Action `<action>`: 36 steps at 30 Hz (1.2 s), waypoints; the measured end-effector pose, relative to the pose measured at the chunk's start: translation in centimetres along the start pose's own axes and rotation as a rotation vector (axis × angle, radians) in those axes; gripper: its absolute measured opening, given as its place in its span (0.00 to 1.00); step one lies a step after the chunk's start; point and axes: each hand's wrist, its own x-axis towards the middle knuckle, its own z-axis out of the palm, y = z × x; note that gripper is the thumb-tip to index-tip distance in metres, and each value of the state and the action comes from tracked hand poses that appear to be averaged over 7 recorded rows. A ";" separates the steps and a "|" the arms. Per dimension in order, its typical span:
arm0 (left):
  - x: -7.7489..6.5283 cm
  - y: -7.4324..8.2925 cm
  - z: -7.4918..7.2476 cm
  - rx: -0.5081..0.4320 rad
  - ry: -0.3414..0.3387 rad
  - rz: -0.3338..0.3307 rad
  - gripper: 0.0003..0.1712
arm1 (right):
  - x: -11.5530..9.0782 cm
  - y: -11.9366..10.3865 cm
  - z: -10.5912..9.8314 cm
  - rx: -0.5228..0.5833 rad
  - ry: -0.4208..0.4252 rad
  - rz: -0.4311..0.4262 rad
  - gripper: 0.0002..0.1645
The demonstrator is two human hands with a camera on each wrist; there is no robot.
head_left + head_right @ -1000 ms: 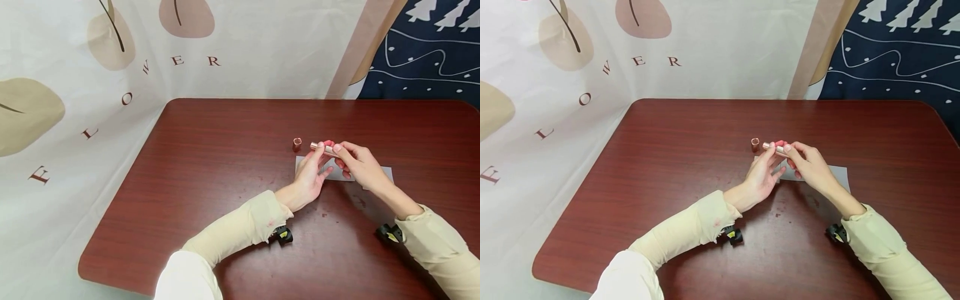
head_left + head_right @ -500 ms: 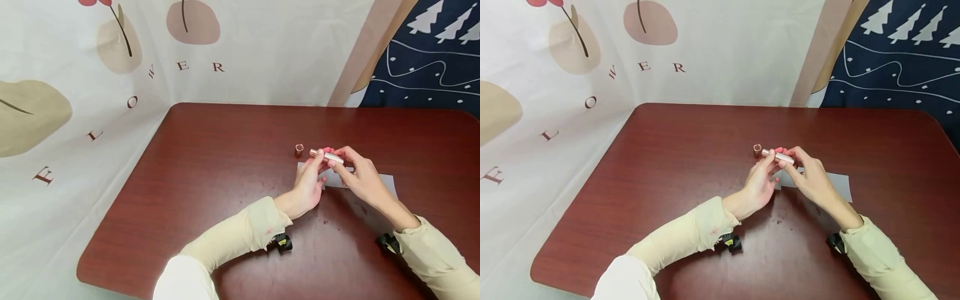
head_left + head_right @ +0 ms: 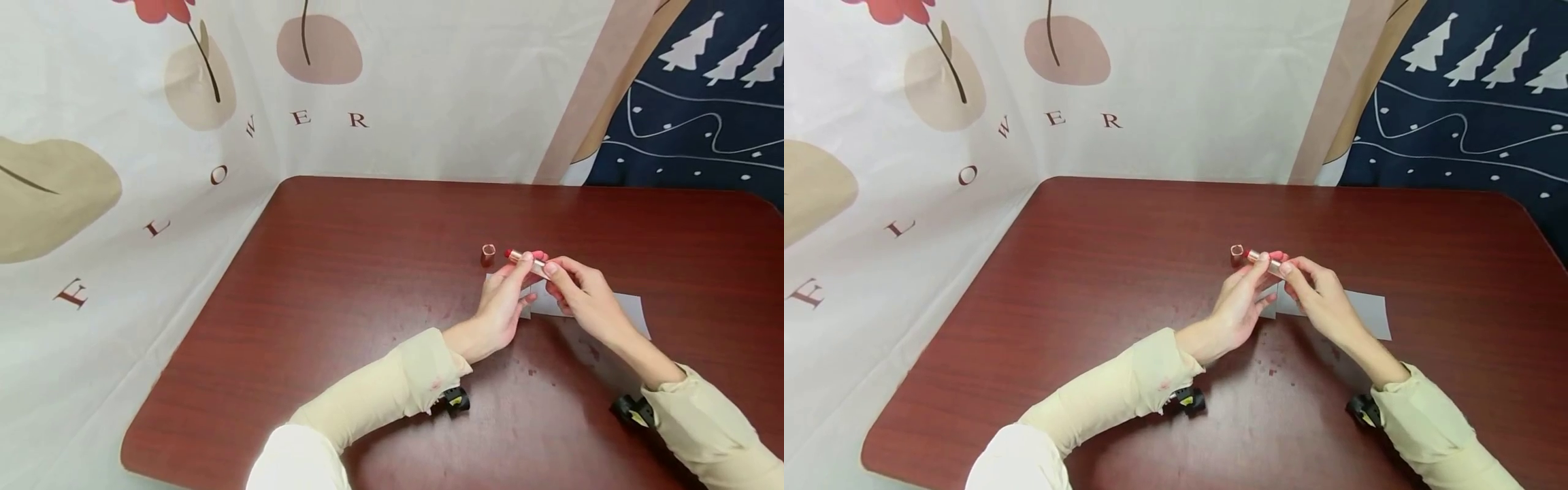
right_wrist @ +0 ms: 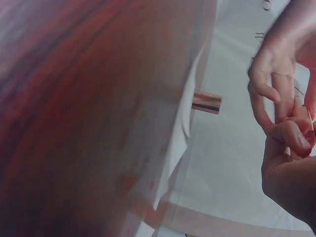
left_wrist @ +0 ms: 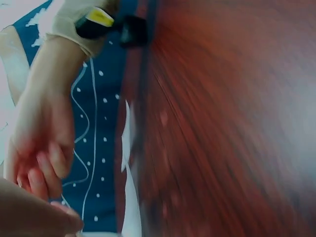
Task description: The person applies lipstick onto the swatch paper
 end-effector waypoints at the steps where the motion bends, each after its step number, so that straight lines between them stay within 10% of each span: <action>1: 0.0 0.2 -0.2 0.038 -0.011 -0.002 0.17 | 0.0 0.0 -0.1 0.033 -0.005 -0.006 0.15; 6: 0.4 2.4 -2.7 0.520 -0.148 0.035 0.21 | 0.3 -0.3 -1.1 0.048 0.024 -0.022 0.15; 12: 1.7 4.9 -6.7 1.417 -0.387 0.392 0.25 | 0.8 -0.2 -3.2 -0.107 0.099 0.059 0.19; 17: 2.4 4.7 -8.3 1.871 -0.546 0.504 0.30 | 2.1 0.3 -2.7 -0.254 0.039 -0.007 0.21; 24: 3.0 3.1 -8.7 2.100 -0.565 0.497 0.32 | 3.1 0.9 -0.9 -0.358 0.013 -0.100 0.16; 36: 3.0 2.6 -8.1 2.188 -0.503 0.467 0.31 | 3.6 1.7 -0.5 -0.439 0.025 -0.200 0.12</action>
